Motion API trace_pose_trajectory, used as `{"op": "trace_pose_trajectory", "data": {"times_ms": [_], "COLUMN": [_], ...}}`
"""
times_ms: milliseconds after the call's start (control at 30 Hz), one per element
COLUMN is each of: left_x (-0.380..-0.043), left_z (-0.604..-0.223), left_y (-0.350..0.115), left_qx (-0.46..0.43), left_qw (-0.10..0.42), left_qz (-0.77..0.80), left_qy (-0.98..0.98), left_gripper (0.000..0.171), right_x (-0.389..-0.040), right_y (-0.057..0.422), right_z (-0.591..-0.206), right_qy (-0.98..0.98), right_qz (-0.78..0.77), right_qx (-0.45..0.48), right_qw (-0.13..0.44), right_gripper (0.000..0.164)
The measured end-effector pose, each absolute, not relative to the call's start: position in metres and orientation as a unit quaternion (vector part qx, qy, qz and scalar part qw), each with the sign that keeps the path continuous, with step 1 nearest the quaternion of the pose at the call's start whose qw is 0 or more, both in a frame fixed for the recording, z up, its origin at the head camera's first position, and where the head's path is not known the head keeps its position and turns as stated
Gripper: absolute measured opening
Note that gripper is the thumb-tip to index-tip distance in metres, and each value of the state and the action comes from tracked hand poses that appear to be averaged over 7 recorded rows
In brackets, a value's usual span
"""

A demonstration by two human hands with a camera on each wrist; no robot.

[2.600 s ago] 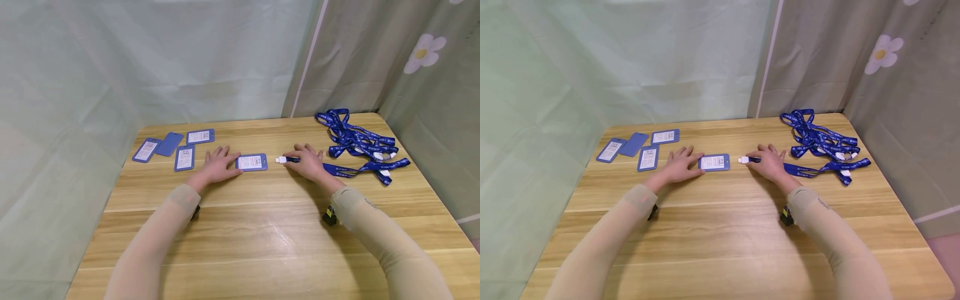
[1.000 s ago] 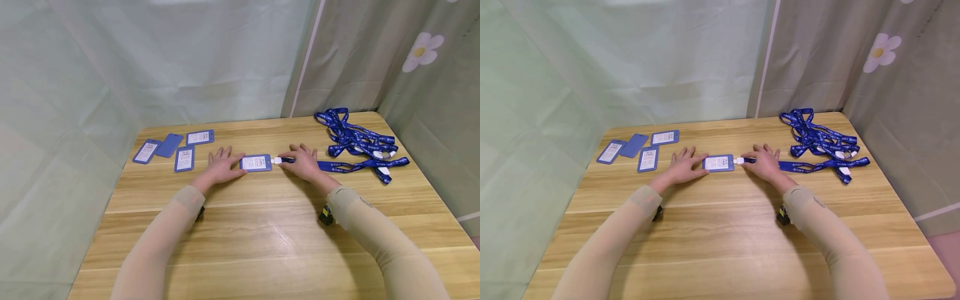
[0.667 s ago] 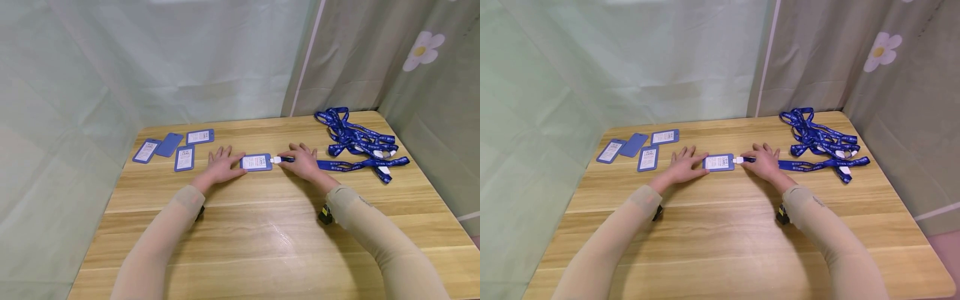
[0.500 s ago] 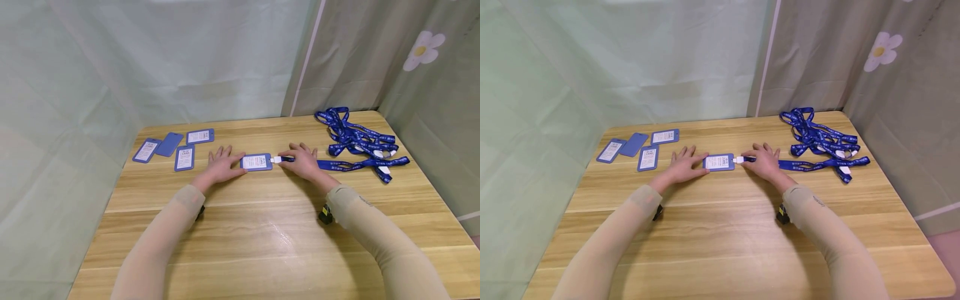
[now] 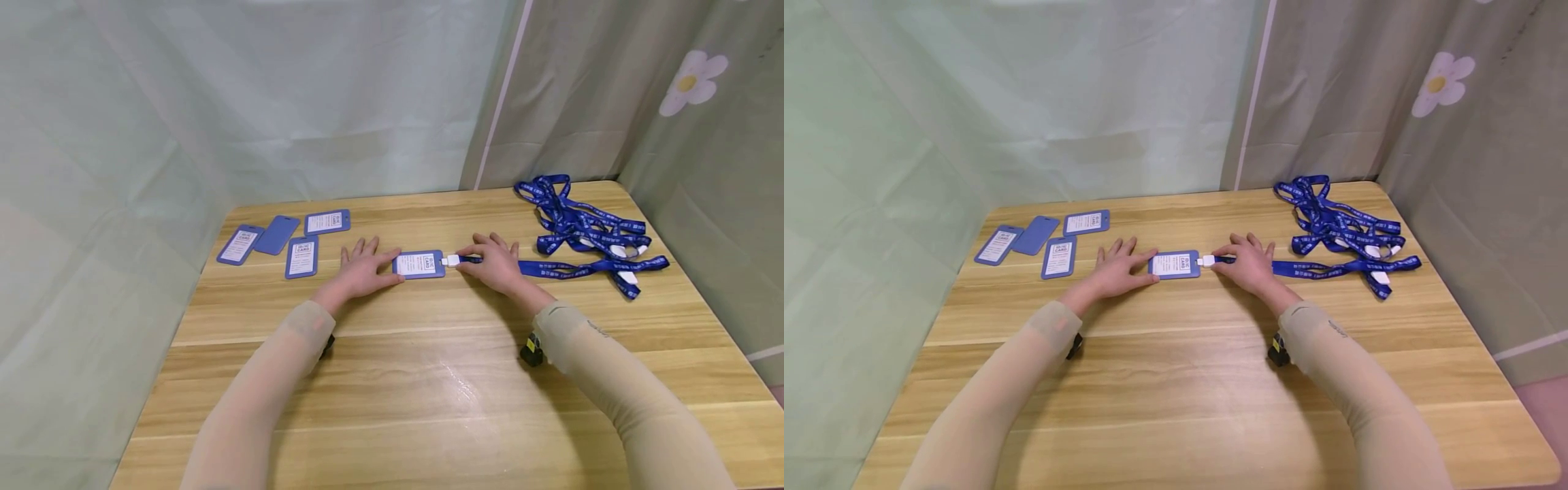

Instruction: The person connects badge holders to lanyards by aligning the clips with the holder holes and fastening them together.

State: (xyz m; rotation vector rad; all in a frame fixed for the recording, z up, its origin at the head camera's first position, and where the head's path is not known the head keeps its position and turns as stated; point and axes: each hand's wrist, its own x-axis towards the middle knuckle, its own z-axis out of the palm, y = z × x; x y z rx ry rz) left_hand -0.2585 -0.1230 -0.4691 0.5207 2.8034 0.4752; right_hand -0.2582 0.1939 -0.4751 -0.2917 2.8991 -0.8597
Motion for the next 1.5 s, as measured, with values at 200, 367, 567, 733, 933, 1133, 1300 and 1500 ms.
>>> {"op": "trace_pose_trajectory", "data": {"times_ms": [200,367,567,733,933,1133,1300,1500], "left_x": [-0.2592,-0.2589,-0.2585,-0.2583,-0.2575,-0.254,-0.2538,-0.2573], "left_z": [-0.4687,-0.4687,-0.4674,-0.4666,-0.4667,-0.4667,-0.4667,-0.4672], "left_y": [-0.1233,-0.1228,-0.1207,-0.1186,-0.1181,-0.1197,-0.1188,-0.1167], "left_qx": [0.178,0.174,0.171,0.168,0.168,0.163,0.161,0.158], "left_qw": [0.127,0.129,0.127,0.124,0.122,0.117,0.12,0.119], "left_qz": [0.165,0.165,0.174,0.174,0.177,0.179,0.184,0.183], "left_qy": [0.962,0.962,0.962,0.962,0.962,0.963,0.962,0.963], "left_gripper": [0.074,0.074,0.074,0.073,0.073,0.071,0.07,0.07], "right_x": [-0.2584,-0.2587,-0.2592,-0.26,-0.2601,-0.2593,-0.2589,-0.2613], "right_y": [0.1931,0.1927,0.1936,0.1944,0.1938,0.1913,0.1907,0.1921], "right_z": [-0.4747,-0.4744,-0.4734,-0.4722,-0.4725,-0.4748,-0.4749,-0.4745], "right_qy": [0.952,0.952,0.952,0.95,0.95,0.948,0.948,0.948], "right_qz": [-0.287,-0.286,-0.289,-0.294,-0.295,-0.302,-0.301,-0.303], "right_qx": [-0.094,-0.093,-0.085,-0.083,-0.081,-0.082,-0.077,-0.076], "right_qw": [0.05,0.054,0.058,0.059,0.058,0.064,0.066,0.062], "right_gripper": [0.039,0.038,0.039,0.038,0.036,0.036,0.036,0.036]}}
